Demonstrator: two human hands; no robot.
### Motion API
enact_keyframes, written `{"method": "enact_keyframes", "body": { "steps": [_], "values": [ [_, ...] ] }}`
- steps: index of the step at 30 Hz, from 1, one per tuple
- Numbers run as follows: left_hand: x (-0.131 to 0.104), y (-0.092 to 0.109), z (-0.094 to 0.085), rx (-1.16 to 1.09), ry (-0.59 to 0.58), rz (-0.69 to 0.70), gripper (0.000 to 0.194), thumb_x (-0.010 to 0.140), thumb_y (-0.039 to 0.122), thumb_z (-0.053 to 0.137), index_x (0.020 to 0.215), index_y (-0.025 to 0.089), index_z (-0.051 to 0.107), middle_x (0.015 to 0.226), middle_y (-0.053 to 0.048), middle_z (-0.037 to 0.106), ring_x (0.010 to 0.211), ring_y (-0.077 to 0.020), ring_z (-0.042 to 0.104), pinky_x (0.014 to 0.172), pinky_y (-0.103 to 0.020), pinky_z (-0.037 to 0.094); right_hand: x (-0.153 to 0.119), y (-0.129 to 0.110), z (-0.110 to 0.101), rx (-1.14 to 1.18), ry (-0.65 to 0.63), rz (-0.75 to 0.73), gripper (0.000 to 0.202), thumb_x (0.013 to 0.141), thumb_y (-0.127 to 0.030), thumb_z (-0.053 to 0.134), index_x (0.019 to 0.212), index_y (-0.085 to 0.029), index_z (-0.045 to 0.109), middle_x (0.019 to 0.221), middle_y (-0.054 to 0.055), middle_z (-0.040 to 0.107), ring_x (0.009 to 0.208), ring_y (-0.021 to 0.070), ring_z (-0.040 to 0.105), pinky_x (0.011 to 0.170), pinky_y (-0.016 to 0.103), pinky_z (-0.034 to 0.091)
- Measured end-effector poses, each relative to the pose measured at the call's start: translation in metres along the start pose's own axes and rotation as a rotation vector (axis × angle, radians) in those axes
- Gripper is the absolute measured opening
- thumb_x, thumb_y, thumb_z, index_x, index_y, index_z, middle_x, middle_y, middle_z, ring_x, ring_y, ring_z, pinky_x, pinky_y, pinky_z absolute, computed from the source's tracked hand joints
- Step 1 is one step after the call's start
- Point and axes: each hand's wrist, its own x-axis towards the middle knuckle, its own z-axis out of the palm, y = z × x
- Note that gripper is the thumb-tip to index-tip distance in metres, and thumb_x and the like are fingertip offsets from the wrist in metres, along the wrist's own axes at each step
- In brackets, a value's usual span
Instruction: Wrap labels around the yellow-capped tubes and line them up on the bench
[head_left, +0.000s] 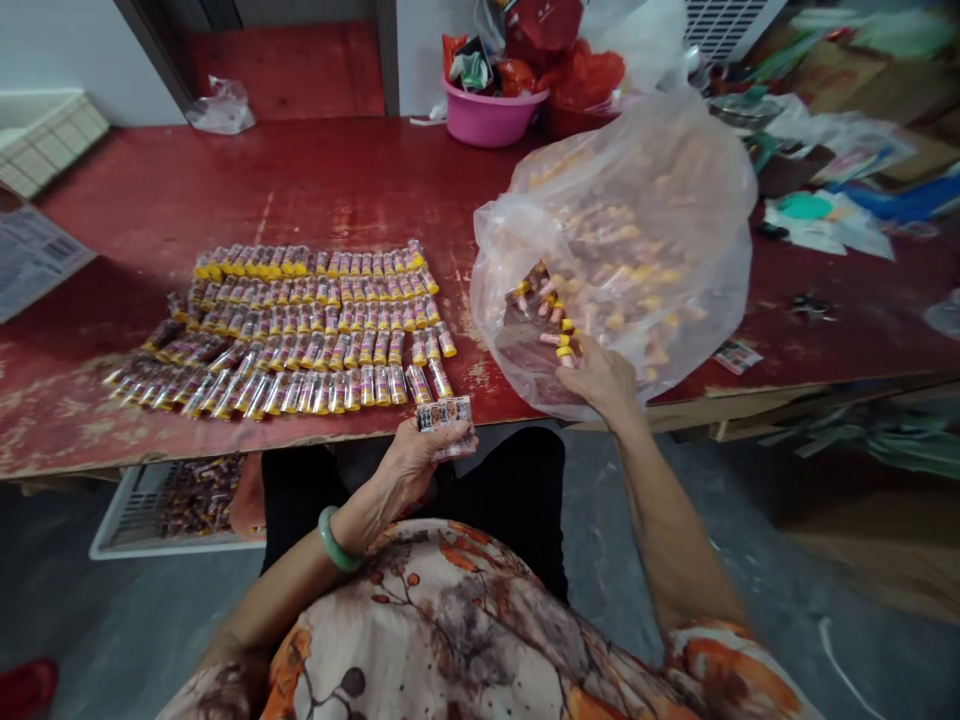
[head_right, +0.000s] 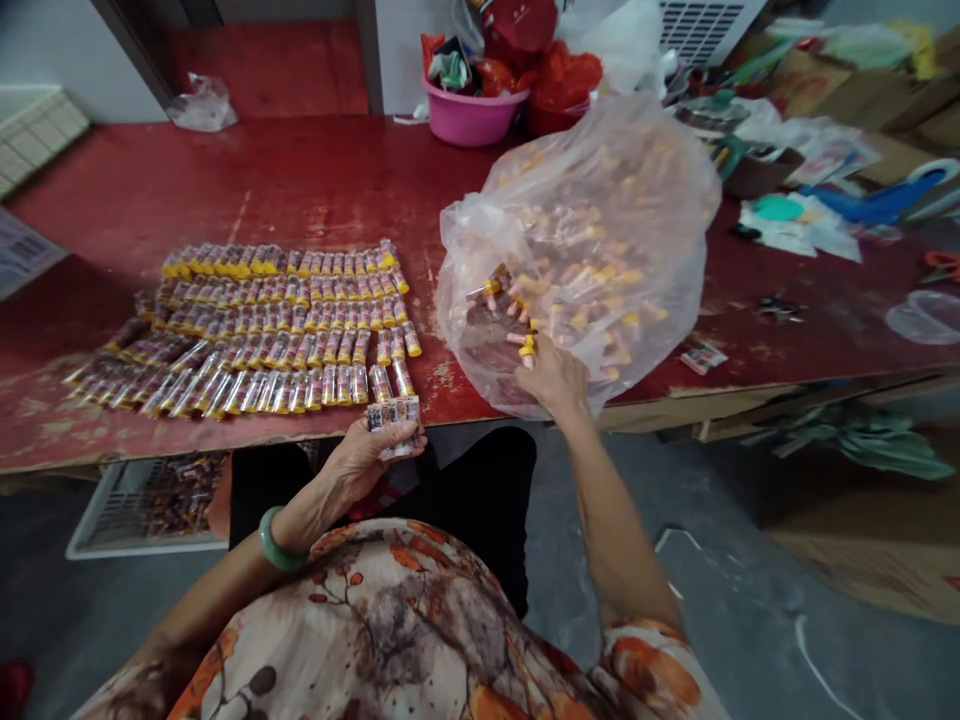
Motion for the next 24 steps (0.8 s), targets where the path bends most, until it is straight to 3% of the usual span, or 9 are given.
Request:
{"method": "enact_keyframes", "body": {
  "steps": [3,6,8,11,15,22,24],
  "values": [
    [0.004,-0.003,0.004,-0.025,0.010,-0.021,0.037,0.051,0.020,0.089,0.079,0.010,0.067,0.071,-0.004,0.068,0.063,-0.0157,0.066,0.062,-0.027,0.057,-0.036,-0.008,-0.009,0.601,-0.025,-0.002,0.046,0.065,-0.032,0.058,0.109,-0.018,0.058,0.082,0.006,0.065,0.064,0.0193,0.056,0.053,0.027,0.041],
    [0.007,-0.005,0.009,-0.073,0.067,-0.019,0.039,0.045,0.017,0.090,0.075,0.011,0.065,0.065,0.001,0.064,0.055,-0.0116,0.061,0.057,-0.026,0.054,-0.080,-0.037,-0.007,1.237,-0.219,0.040,0.043,0.062,-0.032,0.060,0.103,-0.020,0.056,0.079,0.002,0.062,0.052,0.0115,0.045,0.040,0.019,0.025],
    [0.006,-0.006,0.011,-0.091,0.095,0.001,0.040,0.044,0.017,0.090,0.073,0.012,0.064,0.064,0.002,0.063,0.054,-0.0100,0.058,0.055,-0.024,0.052,-0.106,-0.060,0.001,1.478,-0.328,0.090,0.041,0.062,-0.029,0.063,0.101,-0.020,0.059,0.074,0.000,0.059,0.053,0.0104,0.044,0.041,0.019,0.025],
    [0.004,-0.006,0.011,-0.091,0.083,0.025,0.040,0.046,0.021,0.090,0.075,0.012,0.065,0.068,0.001,0.065,0.058,-0.0107,0.060,0.057,-0.024,0.050,-0.130,-0.087,0.018,1.506,-0.379,0.163,0.027,0.068,-0.028,0.069,0.093,-0.019,0.064,0.069,-0.002,0.056,0.054,0.0090,0.045,0.046,0.019,0.031],
    [-0.001,-0.008,0.010,-0.084,0.011,0.064,0.039,0.049,0.025,0.090,0.076,0.012,0.066,0.071,0.000,0.066,0.061,-0.0111,0.061,0.061,-0.024,0.050,-0.136,-0.100,0.033,1.379,-0.368,0.134,0.018,0.070,-0.030,0.073,0.081,-0.019,0.064,0.057,-0.004,0.055,0.050,0.0094,0.046,0.048,0.021,0.034],
    [-0.003,-0.006,0.001,-0.021,0.009,0.008,0.037,0.055,0.030,0.087,0.082,0.012,0.070,0.077,-0.002,0.069,0.063,-0.0128,0.062,0.058,-0.025,0.052,-0.121,-0.099,0.026,1.286,-0.394,0.098,0.014,0.065,-0.030,0.070,0.067,-0.018,0.064,0.047,-0.005,0.050,0.042,0.0098,0.042,0.044,0.023,0.031],
    [-0.004,-0.004,-0.003,0.008,0.013,0.007,0.036,0.057,0.030,0.087,0.083,0.012,0.071,0.079,-0.003,0.070,0.066,-0.0134,0.063,0.060,-0.026,0.052,-0.121,-0.098,0.021,1.293,-0.387,0.078,0.015,0.067,-0.031,0.072,0.071,-0.018,0.066,0.051,-0.005,0.052,0.045,0.0095,0.044,0.045,0.022,0.033]
  ]
}}
